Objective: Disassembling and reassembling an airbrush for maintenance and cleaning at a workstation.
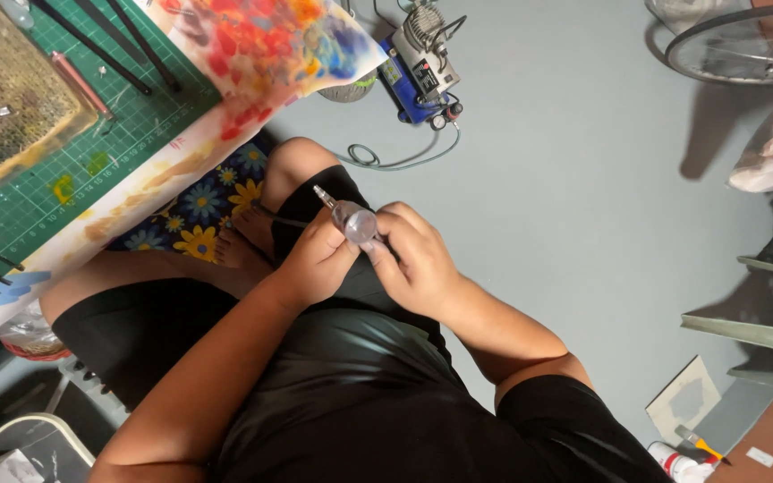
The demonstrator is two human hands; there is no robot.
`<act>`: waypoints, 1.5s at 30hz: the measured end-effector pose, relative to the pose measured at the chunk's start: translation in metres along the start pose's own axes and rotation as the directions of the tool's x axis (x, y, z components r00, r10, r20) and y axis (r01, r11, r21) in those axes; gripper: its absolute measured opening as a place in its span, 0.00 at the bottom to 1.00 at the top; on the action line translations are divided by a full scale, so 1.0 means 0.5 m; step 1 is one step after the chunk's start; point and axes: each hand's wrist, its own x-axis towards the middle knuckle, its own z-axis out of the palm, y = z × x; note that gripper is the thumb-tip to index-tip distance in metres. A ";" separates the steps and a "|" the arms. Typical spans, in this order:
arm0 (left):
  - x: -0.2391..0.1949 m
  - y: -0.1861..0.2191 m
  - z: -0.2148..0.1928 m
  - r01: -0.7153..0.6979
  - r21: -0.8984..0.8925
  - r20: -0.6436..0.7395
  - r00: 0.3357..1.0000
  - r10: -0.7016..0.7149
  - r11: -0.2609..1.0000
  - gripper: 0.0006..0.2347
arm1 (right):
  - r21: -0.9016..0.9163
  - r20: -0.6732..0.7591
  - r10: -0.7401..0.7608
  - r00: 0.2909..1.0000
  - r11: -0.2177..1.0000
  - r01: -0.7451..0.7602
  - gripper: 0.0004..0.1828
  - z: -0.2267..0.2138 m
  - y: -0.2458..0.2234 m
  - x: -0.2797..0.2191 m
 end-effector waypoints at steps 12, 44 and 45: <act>-0.012 -0.005 -0.013 0.012 0.037 -0.065 0.998 -0.010 0.999 0.11 | -0.066 0.132 -0.065 0.989 0.995 0.075 0.08 -0.011 0.000 0.017; -0.041 -0.041 0.014 -0.007 -0.175 -0.286 0.957 -0.044 0.985 0.06 | -0.020 0.246 -0.051 0.968 0.998 0.058 0.06 0.010 0.006 0.087; -0.045 -0.047 0.015 -0.004 -0.174 -0.292 0.955 -0.048 0.985 0.06 | -0.025 0.247 -0.053 0.968 0.998 0.061 0.06 0.011 0.006 0.088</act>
